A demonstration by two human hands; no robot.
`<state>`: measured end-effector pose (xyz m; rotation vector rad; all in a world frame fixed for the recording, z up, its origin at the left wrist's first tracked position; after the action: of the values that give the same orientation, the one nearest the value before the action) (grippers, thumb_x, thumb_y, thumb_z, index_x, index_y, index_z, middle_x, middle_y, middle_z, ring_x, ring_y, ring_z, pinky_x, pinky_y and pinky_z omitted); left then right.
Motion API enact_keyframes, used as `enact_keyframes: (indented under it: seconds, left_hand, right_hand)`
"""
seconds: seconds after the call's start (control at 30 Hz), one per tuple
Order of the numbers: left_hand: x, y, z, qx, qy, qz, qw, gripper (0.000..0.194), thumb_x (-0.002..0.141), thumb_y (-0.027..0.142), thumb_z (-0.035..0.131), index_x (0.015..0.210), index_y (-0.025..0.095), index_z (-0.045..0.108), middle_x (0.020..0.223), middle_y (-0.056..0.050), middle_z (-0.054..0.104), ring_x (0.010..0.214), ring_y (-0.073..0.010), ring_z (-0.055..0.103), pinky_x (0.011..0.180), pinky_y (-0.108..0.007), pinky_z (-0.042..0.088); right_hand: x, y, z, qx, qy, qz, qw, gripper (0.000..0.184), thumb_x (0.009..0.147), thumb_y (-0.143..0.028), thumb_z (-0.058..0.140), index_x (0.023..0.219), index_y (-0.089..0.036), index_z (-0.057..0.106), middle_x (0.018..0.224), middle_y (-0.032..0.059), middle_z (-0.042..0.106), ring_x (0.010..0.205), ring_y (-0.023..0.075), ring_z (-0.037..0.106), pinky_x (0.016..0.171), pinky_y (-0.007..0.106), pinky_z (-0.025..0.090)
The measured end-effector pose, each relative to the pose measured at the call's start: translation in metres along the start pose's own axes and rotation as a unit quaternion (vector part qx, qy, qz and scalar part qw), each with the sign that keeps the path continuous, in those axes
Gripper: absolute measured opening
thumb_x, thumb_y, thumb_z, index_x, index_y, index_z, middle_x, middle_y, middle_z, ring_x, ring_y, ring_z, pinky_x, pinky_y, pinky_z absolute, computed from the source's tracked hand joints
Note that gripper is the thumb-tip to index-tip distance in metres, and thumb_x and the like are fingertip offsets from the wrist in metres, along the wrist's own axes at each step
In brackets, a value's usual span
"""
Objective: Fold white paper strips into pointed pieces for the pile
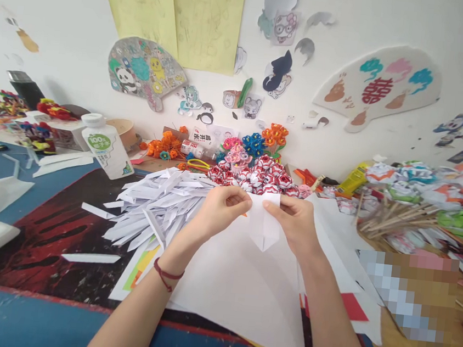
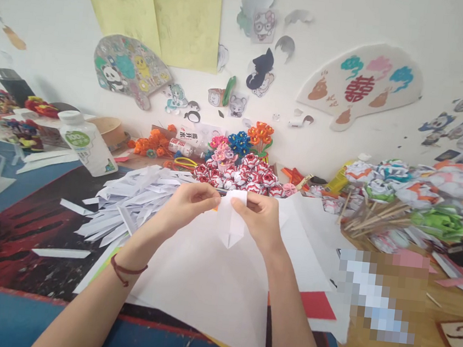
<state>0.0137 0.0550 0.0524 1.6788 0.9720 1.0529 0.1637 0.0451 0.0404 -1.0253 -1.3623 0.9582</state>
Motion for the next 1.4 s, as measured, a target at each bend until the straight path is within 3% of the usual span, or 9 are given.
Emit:
enact_keyframes:
  seconds: [0.33,0.47,0.57,0.73,0.9,1.0,1.07,1.2,1.4]
  left_hand:
    - [-0.001,0.000,-0.004,-0.001,0.001,-0.014,1.000,0.016,0.076,0.027,0.061,0.072,0.012,0.066,0.070,-0.004,0.066,0.064,-0.0138,0.059,0.058,-0.022,0.043]
    - [0.000,0.002,-0.012,0.034,0.036,0.007,0.999,0.018,0.077,0.029,0.061,0.073,0.012,0.066,0.072,-0.005,0.066,0.065,-0.0137,0.058,0.058,-0.022,0.042]
    - [-0.001,0.007,-0.014,0.060,0.060,0.045,0.995,0.021,0.081,0.032,0.058,0.081,0.014,0.067,0.076,-0.004,0.066,0.066,-0.0127,0.056,0.058,-0.022,0.041]
    - [-0.002,0.011,-0.004,0.105,0.025,0.080,0.991,0.019,0.080,0.034,0.061,0.082,0.016,0.067,0.074,-0.002,0.064,0.061,-0.0106,0.049,0.055,-0.022,0.036]
    - [-0.001,0.008,-0.014,0.015,0.072,0.067,0.995,0.018,0.080,0.033,0.060,0.079,0.015,0.062,0.066,0.000,0.057,0.058,-0.0095,0.048,0.054,-0.021,0.036]
    - [-0.001,0.002,-0.025,-0.070,0.128,0.026,0.989,0.018,0.078,0.033,0.062,0.079,0.015,0.059,0.067,0.000,0.059,0.058,-0.0093,0.052,0.053,-0.020,0.038]
    - [-0.002,-0.002,-0.029,-0.114,0.156,0.001,0.981,0.017,0.077,0.031,0.062,0.079,0.015,0.057,0.066,0.000,0.061,0.055,-0.0085,0.051,0.051,-0.019,0.038]
    - [-0.002,-0.007,-0.019,-0.189,0.142,-0.039,0.971,0.019,0.075,0.030,0.063,0.078,0.015,0.052,0.069,-0.003,0.066,0.055,-0.0094,0.056,0.051,-0.020,0.041]
    - [-0.002,-0.010,-0.001,-0.162,0.088,-0.042,0.982,0.019,0.074,0.029,0.065,0.074,0.014,0.053,0.067,-0.003,0.066,0.054,-0.0088,0.055,0.050,-0.019,0.041]
  right_hand:
    - [0.001,0.002,-0.004,-0.010,0.017,-0.003,1.000,0.020,0.072,-0.034,0.072,0.077,-0.015,0.072,0.069,0.0021,0.067,0.062,0.0192,0.060,0.054,0.029,0.046]
    - [0.002,0.000,-0.012,-0.012,0.052,-0.015,0.998,0.019,0.072,-0.034,0.072,0.078,-0.016,0.072,0.071,0.0026,0.068,0.063,0.0195,0.061,0.055,0.029,0.047]
    - [0.001,0.002,-0.003,-0.018,-0.004,0.011,1.000,0.022,0.071,-0.035,0.072,0.081,-0.016,0.072,0.076,0.0038,0.069,0.066,0.0208,0.063,0.057,0.030,0.048]
    - [-0.005,-0.001,0.017,-0.041,-0.101,0.032,0.994,0.026,0.073,-0.039,0.070,0.080,-0.014,0.071,0.074,0.0036,0.068,0.067,0.0194,0.061,0.057,0.028,0.047]
    - [0.001,-0.008,0.003,-0.033,-0.005,0.015,0.999,0.033,0.074,-0.043,0.068,0.095,-0.017,0.069,0.086,0.0048,0.065,0.067,0.0145,0.056,0.054,0.024,0.044]
    - [0.004,-0.010,-0.010,0.015,0.073,0.012,0.997,0.053,0.073,-0.046,0.067,0.120,-0.023,0.056,0.101,0.0055,0.061,0.068,0.0123,0.055,0.049,0.021,0.042]
    - [0.005,-0.006,-0.010,0.057,0.076,0.038,0.995,0.065,0.071,-0.050,0.068,0.128,-0.027,0.046,0.104,0.0049,0.059,0.066,0.0115,0.056,0.048,0.021,0.042]
    - [0.003,0.008,0.007,0.073,-0.008,0.112,0.991,0.053,0.069,-0.051,0.070,0.111,-0.022,0.055,0.092,0.0034,0.061,0.058,0.0104,0.055,0.049,0.023,0.043]
    - [0.003,0.011,0.013,0.048,-0.049,0.084,0.994,0.032,0.071,-0.044,0.072,0.078,-0.014,0.066,0.068,0.0028,0.063,0.054,0.0109,0.052,0.053,0.026,0.041]
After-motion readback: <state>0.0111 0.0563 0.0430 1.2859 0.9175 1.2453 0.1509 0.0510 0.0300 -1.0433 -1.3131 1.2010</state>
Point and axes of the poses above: each hand's wrist, its own x-axis towards the middle knuckle, its own z-axis out of the palm, y = z × x, the point moved 8 cm from there along x, towards the middle knuckle
